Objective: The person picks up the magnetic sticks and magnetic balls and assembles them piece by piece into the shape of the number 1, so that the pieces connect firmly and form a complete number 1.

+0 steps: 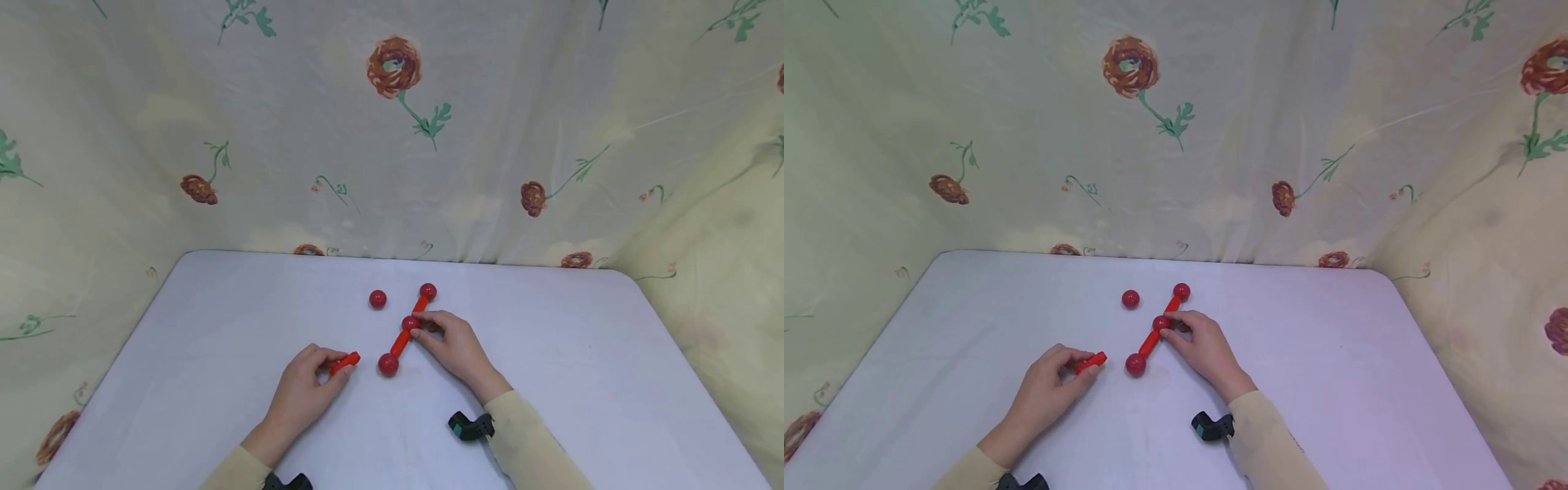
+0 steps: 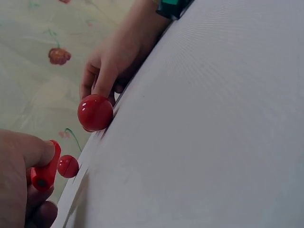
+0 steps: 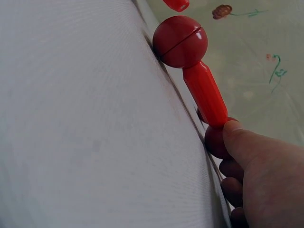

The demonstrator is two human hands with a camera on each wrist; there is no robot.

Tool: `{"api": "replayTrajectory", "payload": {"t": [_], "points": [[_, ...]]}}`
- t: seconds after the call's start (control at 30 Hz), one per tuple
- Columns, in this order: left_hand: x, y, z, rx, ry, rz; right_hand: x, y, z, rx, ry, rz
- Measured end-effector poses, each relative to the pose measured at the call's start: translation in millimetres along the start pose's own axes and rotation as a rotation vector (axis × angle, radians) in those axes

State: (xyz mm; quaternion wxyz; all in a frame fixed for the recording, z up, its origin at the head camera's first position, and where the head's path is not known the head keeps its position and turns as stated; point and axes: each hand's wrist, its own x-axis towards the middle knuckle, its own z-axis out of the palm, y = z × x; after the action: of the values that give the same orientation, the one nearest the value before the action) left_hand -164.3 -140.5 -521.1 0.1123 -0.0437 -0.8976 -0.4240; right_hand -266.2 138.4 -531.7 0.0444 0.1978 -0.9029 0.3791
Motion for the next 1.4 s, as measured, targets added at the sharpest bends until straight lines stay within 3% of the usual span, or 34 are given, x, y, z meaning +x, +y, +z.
{"api": "replayTrajectory", "payload": {"t": [0.13, 0.37, 0.5, 0.73, 1.4], "points": [[-0.3, -0.4, 0.2, -0.010, -0.002, 0.025, 0.1, -1, 0, -0.004, -0.001, -0.005], [-2.7, 6.1, 6.9, 0.007, -0.026, 0.001, -0.1, 0, 1, 0.007, 0.008, -0.017], [-5.5, 11.1, 10.9, 0.009, -0.040, 0.035, 0.0, 0, 0, 0.006, 0.008, -0.020], [-8.6, 14.1, 15.1, 0.017, -0.030, 0.098, 0.6, 1, 0, 0.002, 0.008, -0.018], [-13.0, 19.5, 21.0, 0.096, -0.008, 0.138, -1.1, -4, -2, -0.001, -0.001, 0.003]]}}
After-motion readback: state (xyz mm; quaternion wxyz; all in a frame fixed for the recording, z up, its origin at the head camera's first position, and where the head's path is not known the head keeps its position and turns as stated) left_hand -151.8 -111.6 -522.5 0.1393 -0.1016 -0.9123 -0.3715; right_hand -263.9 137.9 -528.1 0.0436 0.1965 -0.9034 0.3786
